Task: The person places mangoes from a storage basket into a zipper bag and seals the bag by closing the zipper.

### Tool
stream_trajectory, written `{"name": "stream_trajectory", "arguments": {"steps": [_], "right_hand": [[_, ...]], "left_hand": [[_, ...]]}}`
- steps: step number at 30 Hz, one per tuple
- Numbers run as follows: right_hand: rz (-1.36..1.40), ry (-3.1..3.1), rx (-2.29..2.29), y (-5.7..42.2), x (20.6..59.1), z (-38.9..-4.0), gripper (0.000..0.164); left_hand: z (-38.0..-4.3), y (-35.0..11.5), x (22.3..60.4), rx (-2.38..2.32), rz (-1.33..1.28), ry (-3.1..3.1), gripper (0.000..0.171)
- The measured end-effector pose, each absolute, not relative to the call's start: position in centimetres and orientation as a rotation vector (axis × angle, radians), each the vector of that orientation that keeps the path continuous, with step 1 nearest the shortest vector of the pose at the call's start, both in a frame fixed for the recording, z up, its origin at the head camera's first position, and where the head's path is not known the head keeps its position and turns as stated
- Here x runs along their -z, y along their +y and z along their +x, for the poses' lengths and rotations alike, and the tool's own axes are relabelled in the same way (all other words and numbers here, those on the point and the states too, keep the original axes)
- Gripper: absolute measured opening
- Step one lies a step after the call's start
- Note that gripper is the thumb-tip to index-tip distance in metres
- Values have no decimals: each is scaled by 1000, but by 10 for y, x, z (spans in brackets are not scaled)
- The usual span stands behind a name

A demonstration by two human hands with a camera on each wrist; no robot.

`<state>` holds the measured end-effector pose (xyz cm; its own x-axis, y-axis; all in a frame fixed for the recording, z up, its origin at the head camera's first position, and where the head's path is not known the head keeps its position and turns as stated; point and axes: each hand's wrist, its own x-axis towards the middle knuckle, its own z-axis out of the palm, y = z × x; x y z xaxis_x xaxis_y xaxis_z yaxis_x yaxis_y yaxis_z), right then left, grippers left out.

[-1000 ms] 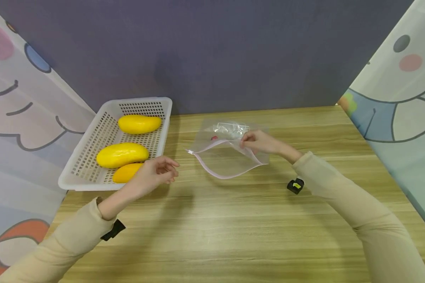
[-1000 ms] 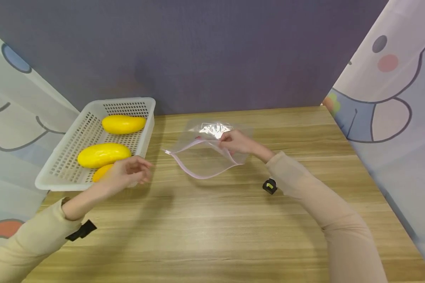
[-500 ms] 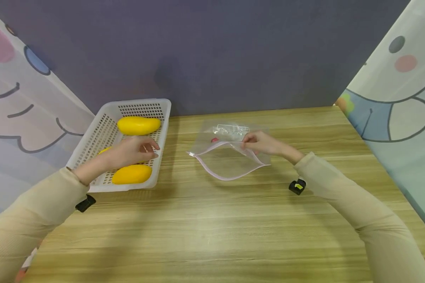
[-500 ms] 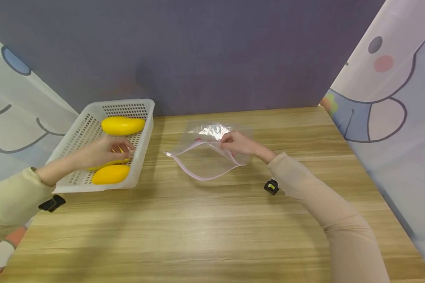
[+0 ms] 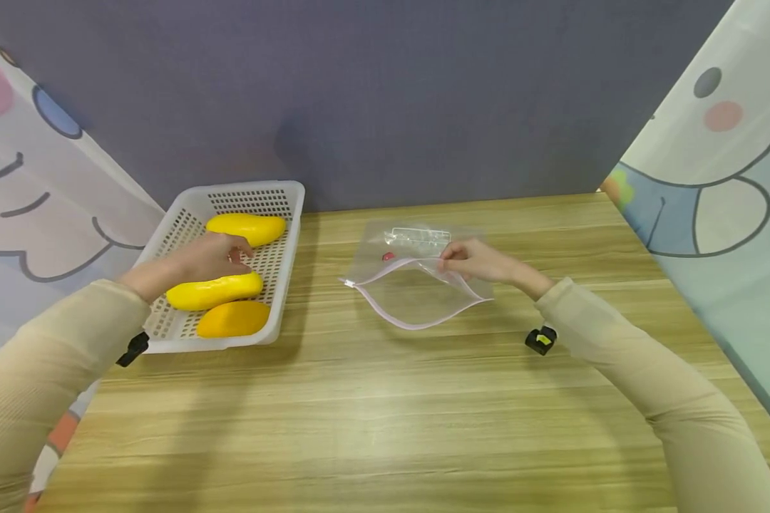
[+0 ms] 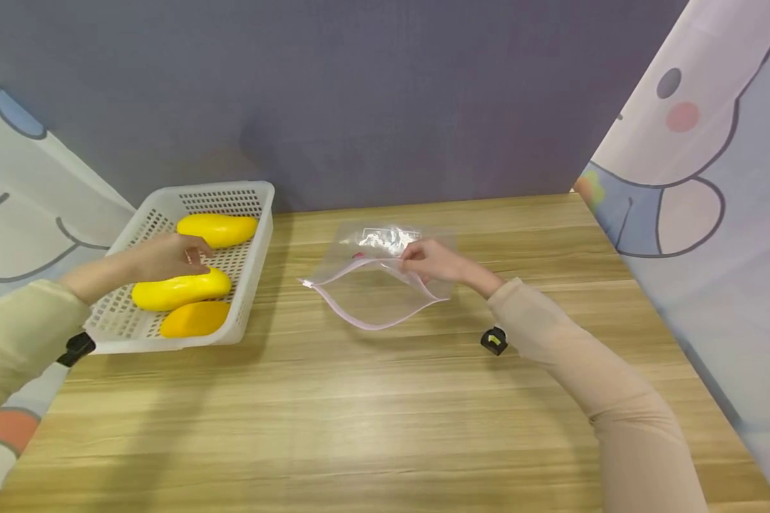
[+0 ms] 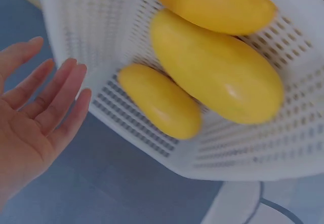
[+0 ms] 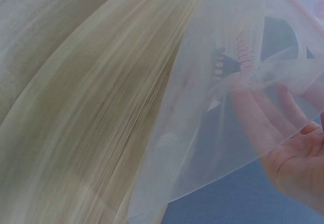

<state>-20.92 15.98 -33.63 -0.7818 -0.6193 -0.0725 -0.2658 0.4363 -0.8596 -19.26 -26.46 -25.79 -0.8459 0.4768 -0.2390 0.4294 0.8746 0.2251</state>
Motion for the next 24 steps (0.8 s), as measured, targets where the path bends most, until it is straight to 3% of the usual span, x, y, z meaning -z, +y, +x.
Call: {"name": "stream_trajectory", "arguments": {"steps": [24], "right_hand": [[-669,2358,1214,156,338,-210,23]], "left_hand": [[-219,-297,293,47,500,2656,41]]}}
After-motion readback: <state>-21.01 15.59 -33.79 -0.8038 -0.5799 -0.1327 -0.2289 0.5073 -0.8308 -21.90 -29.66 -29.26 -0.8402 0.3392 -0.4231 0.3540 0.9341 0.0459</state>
